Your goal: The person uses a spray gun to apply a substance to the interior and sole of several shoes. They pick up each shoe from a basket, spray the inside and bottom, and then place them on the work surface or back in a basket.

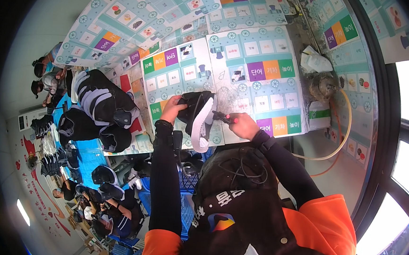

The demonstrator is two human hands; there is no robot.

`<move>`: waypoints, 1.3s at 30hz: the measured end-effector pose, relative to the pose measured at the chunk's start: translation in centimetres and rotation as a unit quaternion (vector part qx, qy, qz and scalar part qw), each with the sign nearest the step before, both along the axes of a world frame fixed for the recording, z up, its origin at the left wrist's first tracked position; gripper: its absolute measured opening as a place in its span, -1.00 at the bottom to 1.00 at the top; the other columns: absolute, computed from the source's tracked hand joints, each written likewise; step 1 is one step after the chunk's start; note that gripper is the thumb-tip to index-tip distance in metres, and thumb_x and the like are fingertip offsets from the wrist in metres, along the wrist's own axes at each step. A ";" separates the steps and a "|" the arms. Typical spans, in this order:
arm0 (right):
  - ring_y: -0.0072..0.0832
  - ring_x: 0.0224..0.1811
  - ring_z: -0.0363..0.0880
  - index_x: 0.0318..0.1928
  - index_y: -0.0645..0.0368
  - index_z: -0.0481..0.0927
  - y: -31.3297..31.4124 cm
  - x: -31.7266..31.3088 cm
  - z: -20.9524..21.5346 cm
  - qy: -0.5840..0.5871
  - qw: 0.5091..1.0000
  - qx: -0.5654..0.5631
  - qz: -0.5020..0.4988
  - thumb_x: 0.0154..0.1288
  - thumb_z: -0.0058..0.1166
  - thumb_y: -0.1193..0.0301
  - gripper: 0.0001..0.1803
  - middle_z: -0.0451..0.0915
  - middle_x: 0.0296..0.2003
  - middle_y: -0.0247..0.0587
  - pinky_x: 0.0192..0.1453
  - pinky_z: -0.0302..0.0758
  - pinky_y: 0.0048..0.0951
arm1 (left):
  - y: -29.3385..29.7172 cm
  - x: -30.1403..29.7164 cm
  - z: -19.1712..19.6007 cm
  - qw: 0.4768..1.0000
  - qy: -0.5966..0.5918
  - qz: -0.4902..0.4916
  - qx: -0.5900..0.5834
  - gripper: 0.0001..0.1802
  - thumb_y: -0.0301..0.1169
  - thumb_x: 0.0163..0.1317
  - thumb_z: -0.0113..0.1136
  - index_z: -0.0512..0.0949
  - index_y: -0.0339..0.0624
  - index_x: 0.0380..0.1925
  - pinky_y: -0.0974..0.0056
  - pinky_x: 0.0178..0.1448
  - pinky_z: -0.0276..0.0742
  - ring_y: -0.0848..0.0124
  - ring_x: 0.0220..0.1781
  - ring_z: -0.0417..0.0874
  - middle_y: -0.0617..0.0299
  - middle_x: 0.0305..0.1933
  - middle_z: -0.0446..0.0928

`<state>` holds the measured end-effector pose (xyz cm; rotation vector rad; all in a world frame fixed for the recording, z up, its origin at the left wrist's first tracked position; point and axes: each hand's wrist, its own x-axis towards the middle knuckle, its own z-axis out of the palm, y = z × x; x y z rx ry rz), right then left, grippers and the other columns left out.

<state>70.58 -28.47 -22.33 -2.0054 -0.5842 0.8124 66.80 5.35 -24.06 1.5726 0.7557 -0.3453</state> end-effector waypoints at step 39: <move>-0.60 -0.37 0.59 -0.19 0.22 0.74 -3.4 0.5 -1.5 0.329 0.923 0.177 -0.094 0.01 0.26 0.42 -0.71 0.75 -0.35 -0.35 -0.35 0.46 -0.50 | 0.1 1.8 -1.4 0.994 -0.025 0.084 0.063 -0.54 -0.21 0.36 0.28 0.65 -0.46 0.00 0.30 0.02 0.54 0.37 -0.12 0.69 0.11 -0.08 0.71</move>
